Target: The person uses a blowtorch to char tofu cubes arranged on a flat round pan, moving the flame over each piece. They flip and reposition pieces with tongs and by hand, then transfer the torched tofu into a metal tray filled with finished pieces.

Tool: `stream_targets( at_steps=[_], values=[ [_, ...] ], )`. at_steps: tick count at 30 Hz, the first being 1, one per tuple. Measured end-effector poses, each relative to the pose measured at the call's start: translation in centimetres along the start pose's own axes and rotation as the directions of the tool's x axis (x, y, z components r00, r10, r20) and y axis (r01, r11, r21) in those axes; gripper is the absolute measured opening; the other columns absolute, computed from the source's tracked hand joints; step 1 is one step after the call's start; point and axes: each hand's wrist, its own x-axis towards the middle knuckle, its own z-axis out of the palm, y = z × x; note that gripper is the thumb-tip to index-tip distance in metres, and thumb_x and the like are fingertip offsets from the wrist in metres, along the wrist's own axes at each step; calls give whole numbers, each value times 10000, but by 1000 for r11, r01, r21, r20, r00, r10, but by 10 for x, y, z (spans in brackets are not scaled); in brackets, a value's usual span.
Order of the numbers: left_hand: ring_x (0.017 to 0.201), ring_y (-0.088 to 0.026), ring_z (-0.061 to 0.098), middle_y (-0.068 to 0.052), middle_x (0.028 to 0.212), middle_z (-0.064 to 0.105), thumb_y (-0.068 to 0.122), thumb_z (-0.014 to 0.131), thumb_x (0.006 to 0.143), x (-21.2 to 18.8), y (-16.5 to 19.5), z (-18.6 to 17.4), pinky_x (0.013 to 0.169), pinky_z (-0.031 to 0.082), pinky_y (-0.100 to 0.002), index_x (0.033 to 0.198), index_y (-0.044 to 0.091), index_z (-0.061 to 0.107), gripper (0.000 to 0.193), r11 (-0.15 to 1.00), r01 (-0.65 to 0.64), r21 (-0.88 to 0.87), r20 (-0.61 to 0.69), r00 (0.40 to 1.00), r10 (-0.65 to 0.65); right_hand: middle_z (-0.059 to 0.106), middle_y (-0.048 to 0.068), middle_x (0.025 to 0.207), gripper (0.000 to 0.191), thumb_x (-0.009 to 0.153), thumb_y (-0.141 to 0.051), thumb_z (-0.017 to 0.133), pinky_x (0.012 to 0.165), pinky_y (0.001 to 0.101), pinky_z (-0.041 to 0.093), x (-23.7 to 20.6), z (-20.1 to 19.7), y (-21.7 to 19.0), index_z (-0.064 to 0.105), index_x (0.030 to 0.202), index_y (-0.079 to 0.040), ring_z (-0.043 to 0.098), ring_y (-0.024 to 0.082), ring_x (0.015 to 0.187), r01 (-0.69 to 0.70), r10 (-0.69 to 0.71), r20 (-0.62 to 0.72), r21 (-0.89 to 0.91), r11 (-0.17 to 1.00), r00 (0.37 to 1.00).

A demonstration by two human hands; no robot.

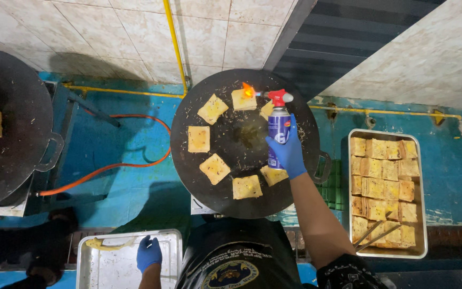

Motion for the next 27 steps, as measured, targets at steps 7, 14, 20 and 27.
stream_targets(
  at_steps=[7,14,20,27],
  values=[
    [1116,-304,694,-115,1213,741,359,683,928,1,1,1,977,517,-414,1290,140,703,424,1000,-10,-11,-1,1000,10,644,141,1270,1047,813,-59,795,850,330,592,-10,14,-5,152,1640,-69,686,179,994,-18,9,72,132,991,997],
    [1124,-295,690,-93,1216,741,349,681,921,3,0,-2,983,508,-416,1302,146,696,432,1000,9,-5,6,1000,-9,628,138,1320,1065,824,-57,799,905,333,575,-19,24,-8,126,1649,-71,681,182,1055,20,-38,123,143,990,992],
    [1107,-299,705,-95,1210,748,361,675,923,4,2,-6,975,522,-407,1303,146,697,437,1000,-9,-11,23,1000,10,643,140,1294,1052,795,-87,817,893,332,581,-24,12,-8,183,1635,-70,692,182,1038,14,-16,85,30,999,996],
    [1090,-303,709,-91,1182,756,365,680,926,7,15,0,968,513,-408,1303,140,690,439,999,-29,-38,40,999,31,628,137,1316,1044,794,-95,837,892,328,569,-23,-9,1,202,1621,-41,683,180,1043,54,-54,5,-33,998,999]
  ],
)
